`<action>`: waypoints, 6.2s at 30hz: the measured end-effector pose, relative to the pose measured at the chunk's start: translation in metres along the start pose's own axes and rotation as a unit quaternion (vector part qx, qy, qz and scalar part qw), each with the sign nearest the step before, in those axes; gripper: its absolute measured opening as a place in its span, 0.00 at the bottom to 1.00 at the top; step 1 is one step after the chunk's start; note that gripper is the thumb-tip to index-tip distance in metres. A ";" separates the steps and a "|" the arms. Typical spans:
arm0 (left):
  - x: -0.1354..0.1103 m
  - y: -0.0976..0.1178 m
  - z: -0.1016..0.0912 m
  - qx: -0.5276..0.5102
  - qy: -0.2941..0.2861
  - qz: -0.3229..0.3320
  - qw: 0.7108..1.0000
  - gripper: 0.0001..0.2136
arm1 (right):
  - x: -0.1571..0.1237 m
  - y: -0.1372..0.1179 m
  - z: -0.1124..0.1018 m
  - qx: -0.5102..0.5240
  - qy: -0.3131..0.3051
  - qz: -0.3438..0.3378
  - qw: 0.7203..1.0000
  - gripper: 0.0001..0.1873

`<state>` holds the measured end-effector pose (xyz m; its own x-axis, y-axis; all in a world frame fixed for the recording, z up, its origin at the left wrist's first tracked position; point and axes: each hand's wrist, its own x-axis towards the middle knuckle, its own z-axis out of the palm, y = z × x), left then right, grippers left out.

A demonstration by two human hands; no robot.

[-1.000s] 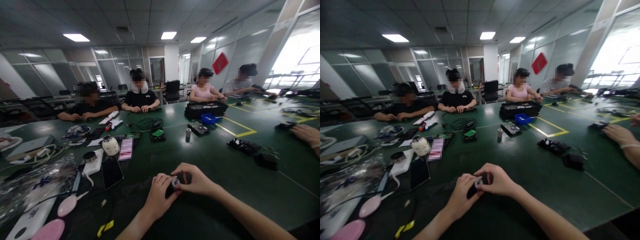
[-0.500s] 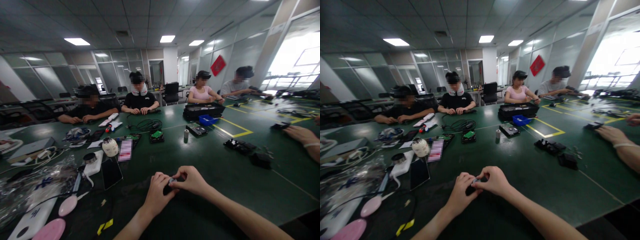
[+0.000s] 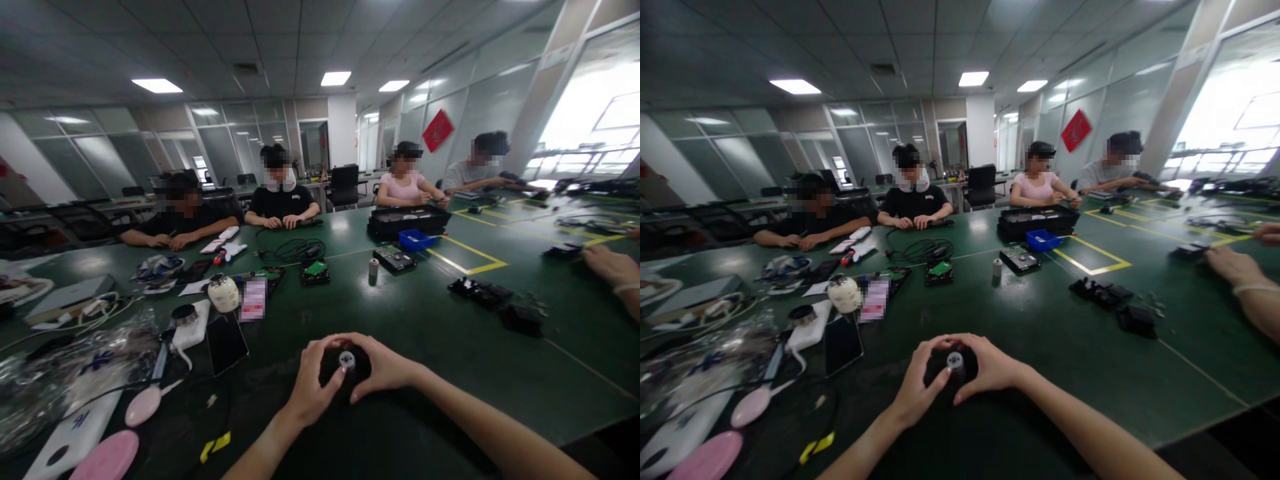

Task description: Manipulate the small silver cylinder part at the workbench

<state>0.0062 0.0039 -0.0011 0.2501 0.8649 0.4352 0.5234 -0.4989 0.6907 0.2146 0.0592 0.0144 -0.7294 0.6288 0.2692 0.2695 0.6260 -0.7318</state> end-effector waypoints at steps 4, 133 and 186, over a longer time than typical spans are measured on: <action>0.004 -0.004 -0.001 -0.007 0.015 -0.027 0.999 0.09 | 0.000 0.007 0.009 -0.032 0.013 -0.009 0.999 0.40; 0.081 -0.054 -0.027 -0.028 0.070 -0.041 0.996 0.14 | 0.056 0.048 0.000 -0.168 -0.029 -0.024 0.985 0.21; 0.076 -0.024 -0.016 0.020 0.013 0.055 0.998 0.08 | 0.056 0.050 0.005 -0.155 -0.020 -0.049 0.987 0.14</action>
<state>-0.0001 0.0812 0.0242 0.2873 0.8025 0.5230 0.5260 -0.5885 0.6140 0.1843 0.1234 -0.0107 -0.7839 0.5434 0.3003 0.3707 0.7977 -0.4758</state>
